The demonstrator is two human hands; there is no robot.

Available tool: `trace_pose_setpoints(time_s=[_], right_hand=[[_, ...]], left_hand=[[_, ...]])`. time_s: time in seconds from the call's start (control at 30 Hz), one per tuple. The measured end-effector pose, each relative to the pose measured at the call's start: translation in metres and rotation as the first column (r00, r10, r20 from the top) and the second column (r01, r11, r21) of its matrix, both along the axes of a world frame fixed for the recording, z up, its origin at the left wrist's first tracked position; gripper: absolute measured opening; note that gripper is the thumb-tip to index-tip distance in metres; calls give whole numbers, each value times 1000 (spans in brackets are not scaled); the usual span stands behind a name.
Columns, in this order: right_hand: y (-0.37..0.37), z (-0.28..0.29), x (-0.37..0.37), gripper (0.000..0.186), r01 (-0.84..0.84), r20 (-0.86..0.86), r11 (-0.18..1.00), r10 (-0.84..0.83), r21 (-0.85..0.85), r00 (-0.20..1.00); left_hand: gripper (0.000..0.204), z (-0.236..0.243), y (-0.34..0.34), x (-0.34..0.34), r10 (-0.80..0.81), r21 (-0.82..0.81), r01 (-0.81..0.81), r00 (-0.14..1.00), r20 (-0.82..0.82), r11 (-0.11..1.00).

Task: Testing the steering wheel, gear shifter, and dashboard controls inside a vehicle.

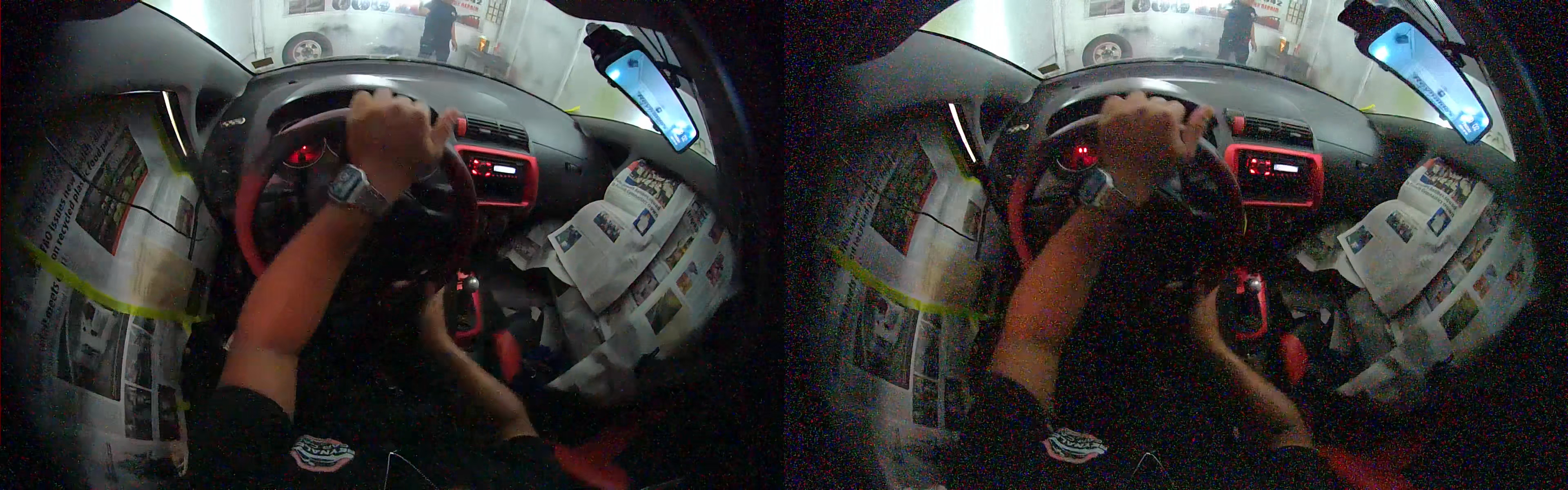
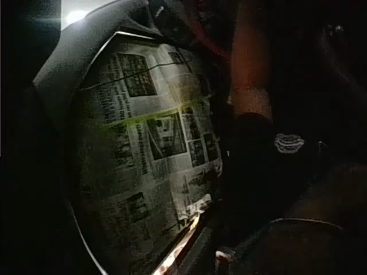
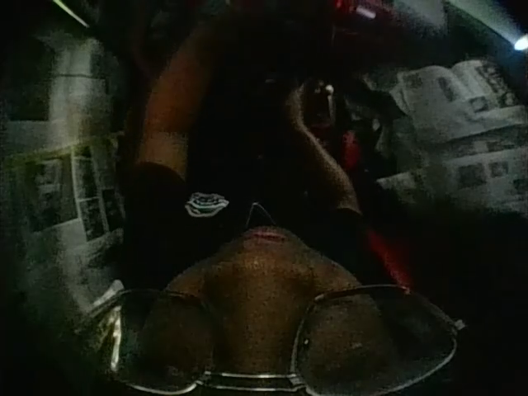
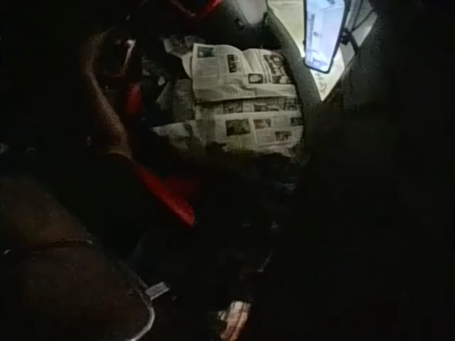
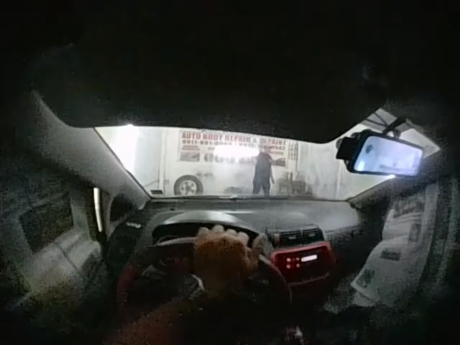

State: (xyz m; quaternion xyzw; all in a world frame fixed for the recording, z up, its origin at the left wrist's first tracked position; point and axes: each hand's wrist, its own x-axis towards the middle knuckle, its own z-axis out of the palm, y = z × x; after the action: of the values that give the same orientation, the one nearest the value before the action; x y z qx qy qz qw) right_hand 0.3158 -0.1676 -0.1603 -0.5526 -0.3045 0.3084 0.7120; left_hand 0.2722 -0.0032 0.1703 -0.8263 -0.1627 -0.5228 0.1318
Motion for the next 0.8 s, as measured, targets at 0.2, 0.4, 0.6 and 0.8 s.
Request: trace_pose_setpoints(time_s=[0.2,0.4,0.6,0.8], right_hand=[[17,-11,-48,79,131,-15,991,-131,17,991],[13,-18,-34,70,134,-99,991,-132,20,986],[14,-29,-33,70,107,124,986,-91,-126,988],[8,-22,-27,61,-45,257,951,129,-307,958]], left_hand=[[41,-8,-17,16,-71,32,72,997,-33,997],[36,-12,-11,18,-110,49,109,994,18,993],[37,-12,-10,18,-134,37,133,991,20,990],[37,-12,-9,18,-128,42,127,992,20,991]])
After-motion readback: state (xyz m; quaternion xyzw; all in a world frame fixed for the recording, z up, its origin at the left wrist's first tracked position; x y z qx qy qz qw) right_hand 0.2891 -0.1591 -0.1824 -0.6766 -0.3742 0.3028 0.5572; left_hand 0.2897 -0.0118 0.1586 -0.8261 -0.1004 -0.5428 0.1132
